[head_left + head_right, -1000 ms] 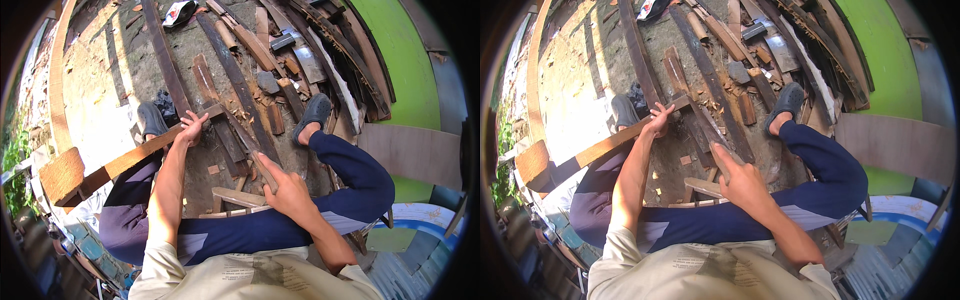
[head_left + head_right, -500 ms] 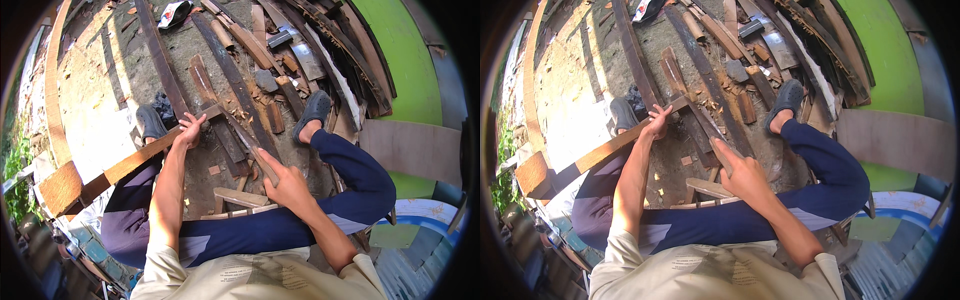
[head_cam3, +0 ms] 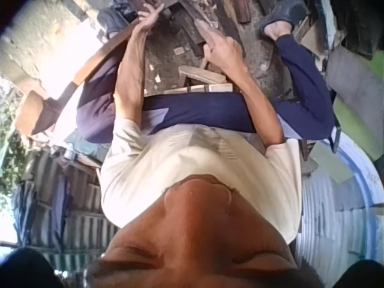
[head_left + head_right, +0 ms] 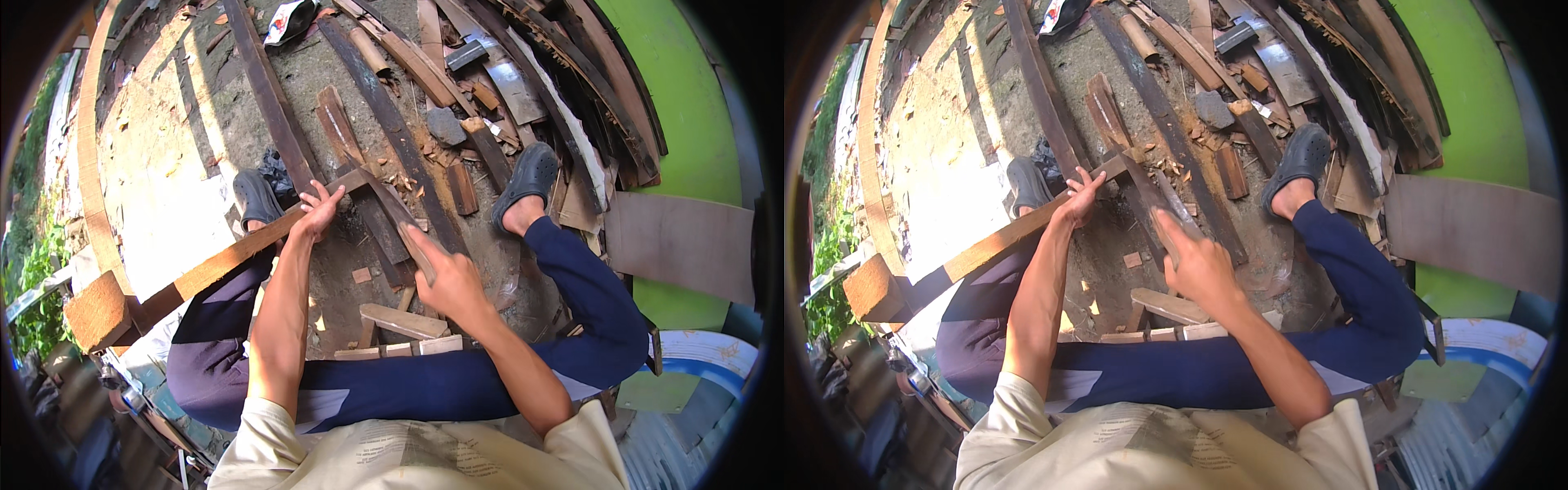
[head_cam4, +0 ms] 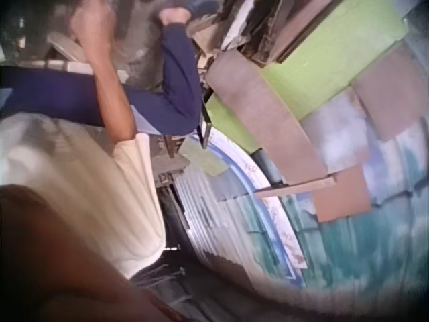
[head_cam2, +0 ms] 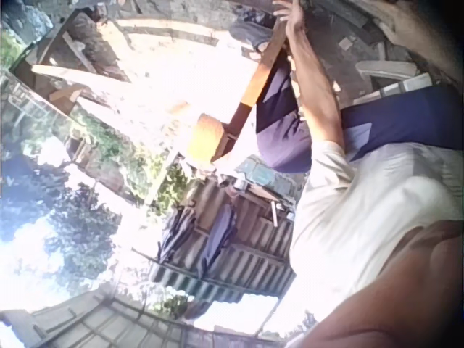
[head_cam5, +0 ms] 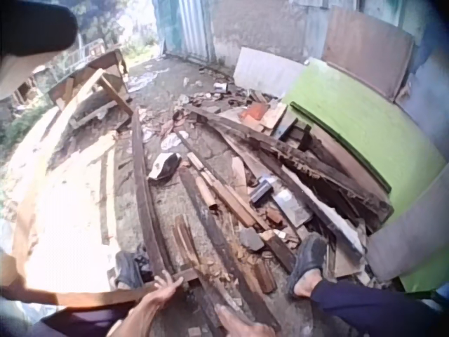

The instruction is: The person sits on the ground and uses a hand tool to shave a small wooden block, repeatedly scraping its surface to remove thin layers of wood.

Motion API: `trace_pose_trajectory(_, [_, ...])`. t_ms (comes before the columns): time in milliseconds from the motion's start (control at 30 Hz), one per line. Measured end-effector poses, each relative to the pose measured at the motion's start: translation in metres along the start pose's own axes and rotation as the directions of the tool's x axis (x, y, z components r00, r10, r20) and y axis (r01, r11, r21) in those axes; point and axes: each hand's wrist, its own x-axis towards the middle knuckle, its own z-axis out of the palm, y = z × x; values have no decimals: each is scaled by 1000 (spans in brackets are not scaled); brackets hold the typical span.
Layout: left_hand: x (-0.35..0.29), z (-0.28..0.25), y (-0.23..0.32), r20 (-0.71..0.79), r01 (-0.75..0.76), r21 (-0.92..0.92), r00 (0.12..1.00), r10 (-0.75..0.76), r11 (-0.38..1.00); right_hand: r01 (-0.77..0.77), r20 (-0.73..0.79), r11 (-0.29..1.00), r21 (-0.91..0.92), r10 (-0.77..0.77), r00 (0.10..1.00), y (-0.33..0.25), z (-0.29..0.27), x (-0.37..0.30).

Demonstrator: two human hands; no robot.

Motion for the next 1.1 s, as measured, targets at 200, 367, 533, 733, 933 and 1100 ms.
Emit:
trace_pose_trajectory(200, [-35,-12,26,-207,41,-43,977,-49,998,9,36,1000,14,-9,999,4,10,39])
trace_pose_trajectory(367, [-34,-19,35,-183,70,16,981,-66,997,-13,63,1000,28,11,998,2,9,36])
trace_pose_trajectory(533, [-16,-17,22,-237,19,7,971,-17,1000,-13,98,998,-63,19,995,-42,4,24])
trace_pose_trajectory(733, [-16,-5,33,-228,33,-74,972,-49,997,26,102,1000,18,-28,994,-62,-35,-43])
trace_pose_trajectory(933, [-12,58,49,-669,-59,-61,743,3,996,-56,-39,997,53,59,998,-66,-97,-101])
trace_pose_trajectory(1100, [-14,91,69,-663,-309,395,556,502,865,-142,-62,981,-134,135,989,4,-69,-32])
